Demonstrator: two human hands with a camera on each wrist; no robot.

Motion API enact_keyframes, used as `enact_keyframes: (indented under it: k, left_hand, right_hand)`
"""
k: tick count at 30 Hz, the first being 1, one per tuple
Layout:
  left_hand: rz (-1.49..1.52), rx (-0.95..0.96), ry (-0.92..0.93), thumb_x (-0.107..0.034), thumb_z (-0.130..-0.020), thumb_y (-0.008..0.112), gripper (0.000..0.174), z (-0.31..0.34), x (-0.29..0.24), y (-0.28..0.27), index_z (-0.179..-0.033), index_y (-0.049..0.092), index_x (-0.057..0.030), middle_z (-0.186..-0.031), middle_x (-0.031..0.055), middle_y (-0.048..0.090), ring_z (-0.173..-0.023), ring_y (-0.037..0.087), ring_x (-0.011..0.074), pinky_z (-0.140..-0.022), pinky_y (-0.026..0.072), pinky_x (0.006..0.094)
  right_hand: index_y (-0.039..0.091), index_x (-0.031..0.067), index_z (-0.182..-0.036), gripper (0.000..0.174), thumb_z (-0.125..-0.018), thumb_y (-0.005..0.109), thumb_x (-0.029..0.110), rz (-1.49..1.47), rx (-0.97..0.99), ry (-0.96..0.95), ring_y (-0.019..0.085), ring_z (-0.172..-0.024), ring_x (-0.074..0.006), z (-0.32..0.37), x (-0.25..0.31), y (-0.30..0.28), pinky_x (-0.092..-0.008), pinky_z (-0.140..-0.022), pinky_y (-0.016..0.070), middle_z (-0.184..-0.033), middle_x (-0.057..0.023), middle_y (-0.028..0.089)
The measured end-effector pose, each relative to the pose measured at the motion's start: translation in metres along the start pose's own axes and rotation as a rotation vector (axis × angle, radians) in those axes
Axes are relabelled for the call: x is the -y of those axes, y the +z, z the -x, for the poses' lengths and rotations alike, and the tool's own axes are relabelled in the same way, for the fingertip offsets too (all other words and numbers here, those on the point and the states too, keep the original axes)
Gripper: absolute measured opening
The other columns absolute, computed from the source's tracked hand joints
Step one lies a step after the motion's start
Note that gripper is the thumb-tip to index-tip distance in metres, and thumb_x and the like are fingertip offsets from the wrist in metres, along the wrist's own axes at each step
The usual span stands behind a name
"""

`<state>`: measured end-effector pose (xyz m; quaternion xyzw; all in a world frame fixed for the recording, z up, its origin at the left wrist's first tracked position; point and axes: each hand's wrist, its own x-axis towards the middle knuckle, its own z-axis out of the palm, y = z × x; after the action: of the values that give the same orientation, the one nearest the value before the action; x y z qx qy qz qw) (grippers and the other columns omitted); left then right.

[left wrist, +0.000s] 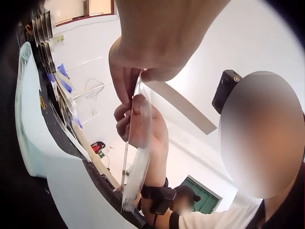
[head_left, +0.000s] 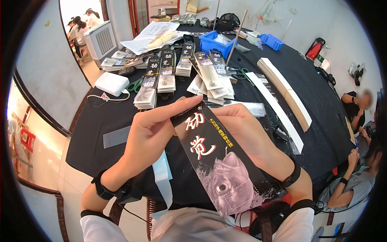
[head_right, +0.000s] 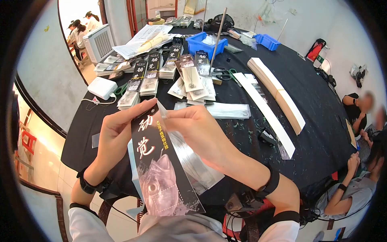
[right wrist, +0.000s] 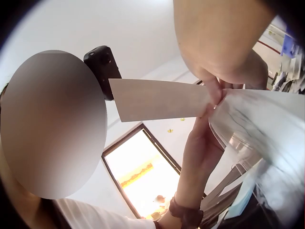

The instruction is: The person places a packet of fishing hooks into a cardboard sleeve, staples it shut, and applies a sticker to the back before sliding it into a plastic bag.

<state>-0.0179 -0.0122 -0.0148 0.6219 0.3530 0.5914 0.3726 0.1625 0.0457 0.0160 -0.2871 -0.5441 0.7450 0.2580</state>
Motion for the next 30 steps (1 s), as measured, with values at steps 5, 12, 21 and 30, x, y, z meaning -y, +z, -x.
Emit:
enact_keyframes:
  k: [5, 12, 21, 30]
  left_hand:
    - [-0.013, 0.075, -0.098, 0.0, -0.083, 0.042, 0.043, 0.0, -0.003, -0.01, -0.125, 0.052, 0.0049, -0.108, 0.0128, 0.064, -0.098, 0.06, 0.0146, -0.088, 0.0443, 0.0237]
    - [-0.109, -0.024, -0.147, -0.013, -0.091, 0.053, 0.029, -0.002, -0.009, 0.007, -0.116, 0.06, 0.0007, -0.097, 0.0053, 0.067, -0.081, 0.059, 0.0047, -0.067, 0.0486, 0.0182]
    - [0.015, -0.213, -0.156, 0.0, -0.086, 0.059, 0.056, -0.002, -0.01, 0.02, -0.138, 0.038, -0.0051, -0.094, 0.0072, 0.067, -0.073, 0.06, 0.0044, -0.059, 0.0514, 0.0182]
    - [-0.042, -0.247, -0.265, -0.008, -0.086, 0.062, 0.022, -0.014, -0.008, 0.011, -0.103, 0.062, 0.006, -0.081, 0.0064, 0.067, -0.066, 0.061, 0.0062, -0.054, 0.0495, 0.0186]
  right_hand:
    - [0.067, -0.0039, -0.101, 0.023, -0.088, 0.055, 0.01, 0.067, 0.0, -0.053, 0.059, -0.08, -0.007, 0.0, 0.002, -0.001, -0.0211, -0.074, 0.0438, -0.09, -0.0061, 0.068]
    - [0.067, -0.0041, -0.1, 0.021, -0.088, 0.053, 0.008, 0.069, -0.012, -0.021, 0.06, -0.07, -0.0063, 0.002, 0.005, 0.001, -0.0201, -0.063, 0.0463, -0.083, -0.0053, 0.067]
    - [0.07, 0.0, -0.088, 0.019, -0.087, 0.055, 0.011, 0.167, -0.003, -0.082, 0.044, -0.058, -0.0002, -0.007, -0.006, -0.006, -0.018, -0.051, 0.0321, -0.068, 0.0032, 0.06]
    - [0.071, -0.0006, -0.083, 0.024, -0.087, 0.056, 0.018, 0.259, 0.027, -0.129, 0.041, -0.057, -0.0012, -0.021, -0.009, -0.013, -0.0215, -0.051, 0.0328, -0.064, 0.0035, 0.057]
